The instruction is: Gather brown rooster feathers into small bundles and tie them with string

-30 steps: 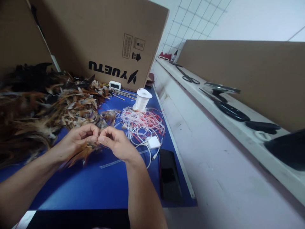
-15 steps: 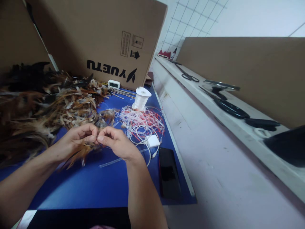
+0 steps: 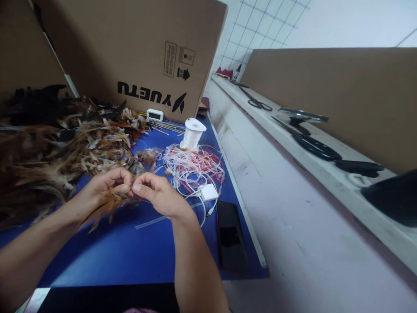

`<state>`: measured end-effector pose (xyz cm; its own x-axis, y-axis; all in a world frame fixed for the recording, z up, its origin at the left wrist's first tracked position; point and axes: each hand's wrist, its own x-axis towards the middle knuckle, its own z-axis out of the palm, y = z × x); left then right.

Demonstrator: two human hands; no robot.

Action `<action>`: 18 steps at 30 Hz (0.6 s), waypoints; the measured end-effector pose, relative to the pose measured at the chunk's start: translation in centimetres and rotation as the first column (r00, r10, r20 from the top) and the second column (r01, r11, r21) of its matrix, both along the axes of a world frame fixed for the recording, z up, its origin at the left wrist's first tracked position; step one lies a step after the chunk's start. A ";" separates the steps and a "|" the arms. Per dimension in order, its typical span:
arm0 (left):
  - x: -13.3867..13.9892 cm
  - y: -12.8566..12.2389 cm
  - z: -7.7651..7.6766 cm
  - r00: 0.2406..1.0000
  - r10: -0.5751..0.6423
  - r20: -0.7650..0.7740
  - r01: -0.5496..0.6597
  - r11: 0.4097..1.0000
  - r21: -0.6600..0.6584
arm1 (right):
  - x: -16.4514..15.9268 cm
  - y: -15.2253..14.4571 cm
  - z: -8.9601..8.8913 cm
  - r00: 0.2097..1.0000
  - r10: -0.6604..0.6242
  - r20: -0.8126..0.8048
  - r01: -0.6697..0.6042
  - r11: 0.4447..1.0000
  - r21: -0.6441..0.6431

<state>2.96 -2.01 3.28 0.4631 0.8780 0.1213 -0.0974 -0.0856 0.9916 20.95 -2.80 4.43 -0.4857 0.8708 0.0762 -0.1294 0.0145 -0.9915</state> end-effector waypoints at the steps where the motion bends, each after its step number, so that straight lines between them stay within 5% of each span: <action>1: 0.0 0.0 -0.1 1.000 0.001 -0.001 -0.001 1.000 0.009 | 0.0 0.0 0.0 1.000 -0.001 0.003 0.001 1.000 0.002; 8: 0.1 0.0 -0.1 0.990 0.105 -0.091 -0.094 0.988 0.119 | -0.1 -0.1 -0.1 0.981 -0.098 0.165 0.064 0.978 0.198; 18: 0.5 0.2 -0.3 0.935 0.336 -0.112 -0.317 0.935 0.159 | -0.7 -0.8 0.5 0.791 -0.446 0.420 0.105 0.774 0.625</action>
